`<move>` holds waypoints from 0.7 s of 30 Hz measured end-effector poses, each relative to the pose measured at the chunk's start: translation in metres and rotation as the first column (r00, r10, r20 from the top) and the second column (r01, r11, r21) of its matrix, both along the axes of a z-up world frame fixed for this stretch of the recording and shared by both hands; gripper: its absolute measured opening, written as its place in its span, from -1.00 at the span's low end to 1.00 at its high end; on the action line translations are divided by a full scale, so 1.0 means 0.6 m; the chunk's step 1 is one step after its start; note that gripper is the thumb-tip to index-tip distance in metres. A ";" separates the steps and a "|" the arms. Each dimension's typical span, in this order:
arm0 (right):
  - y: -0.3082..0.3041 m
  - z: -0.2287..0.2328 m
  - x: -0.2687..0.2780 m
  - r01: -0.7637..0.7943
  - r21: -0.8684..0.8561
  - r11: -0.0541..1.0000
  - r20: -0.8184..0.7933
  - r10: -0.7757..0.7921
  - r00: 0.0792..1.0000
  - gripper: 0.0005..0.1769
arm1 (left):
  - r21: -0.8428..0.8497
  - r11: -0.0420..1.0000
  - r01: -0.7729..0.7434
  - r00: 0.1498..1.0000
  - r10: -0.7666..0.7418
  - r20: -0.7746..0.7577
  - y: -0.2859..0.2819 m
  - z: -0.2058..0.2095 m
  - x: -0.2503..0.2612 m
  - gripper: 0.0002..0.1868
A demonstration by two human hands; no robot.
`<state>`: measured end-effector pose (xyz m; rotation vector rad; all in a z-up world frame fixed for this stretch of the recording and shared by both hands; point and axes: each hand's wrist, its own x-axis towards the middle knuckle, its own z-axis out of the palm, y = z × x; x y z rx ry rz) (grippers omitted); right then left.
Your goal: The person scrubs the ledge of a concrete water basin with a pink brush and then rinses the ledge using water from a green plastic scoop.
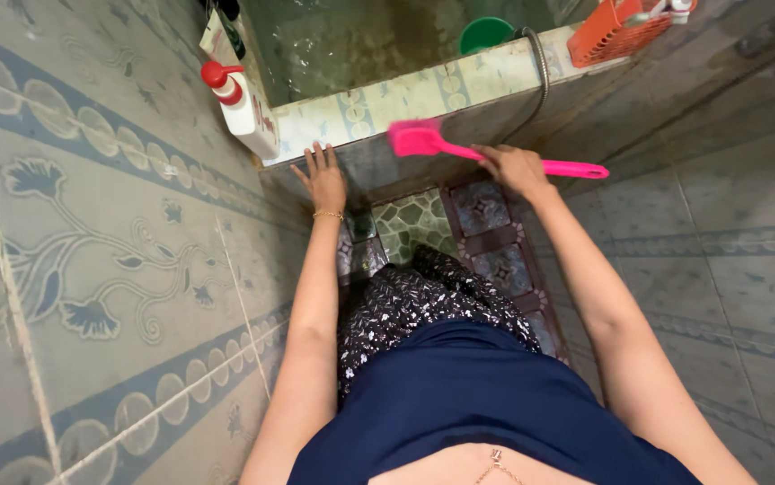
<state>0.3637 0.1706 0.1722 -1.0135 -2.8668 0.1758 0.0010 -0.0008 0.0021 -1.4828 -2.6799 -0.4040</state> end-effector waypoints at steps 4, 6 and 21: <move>-0.027 -0.010 -0.070 -0.092 0.007 0.996 -0.019 0.092 0.996 -0.58 | -0.008 1.000 -0.003 0.999 0.004 0.045 -0.001 0.003 -0.002 -0.27; -0.035 -0.017 -0.098 -0.130 0.014 0.991 -0.032 0.131 0.991 -0.58 | -0.022 1.000 0.004 0.999 -0.004 0.032 -0.002 0.003 -0.004 -0.27; 0.042 0.005 0.031 -0.032 0.043 0.999 0.062 0.029 0.998 -0.57 | -0.057 0.998 -0.013 1.000 0.015 0.025 0.003 -0.002 0.002 -0.29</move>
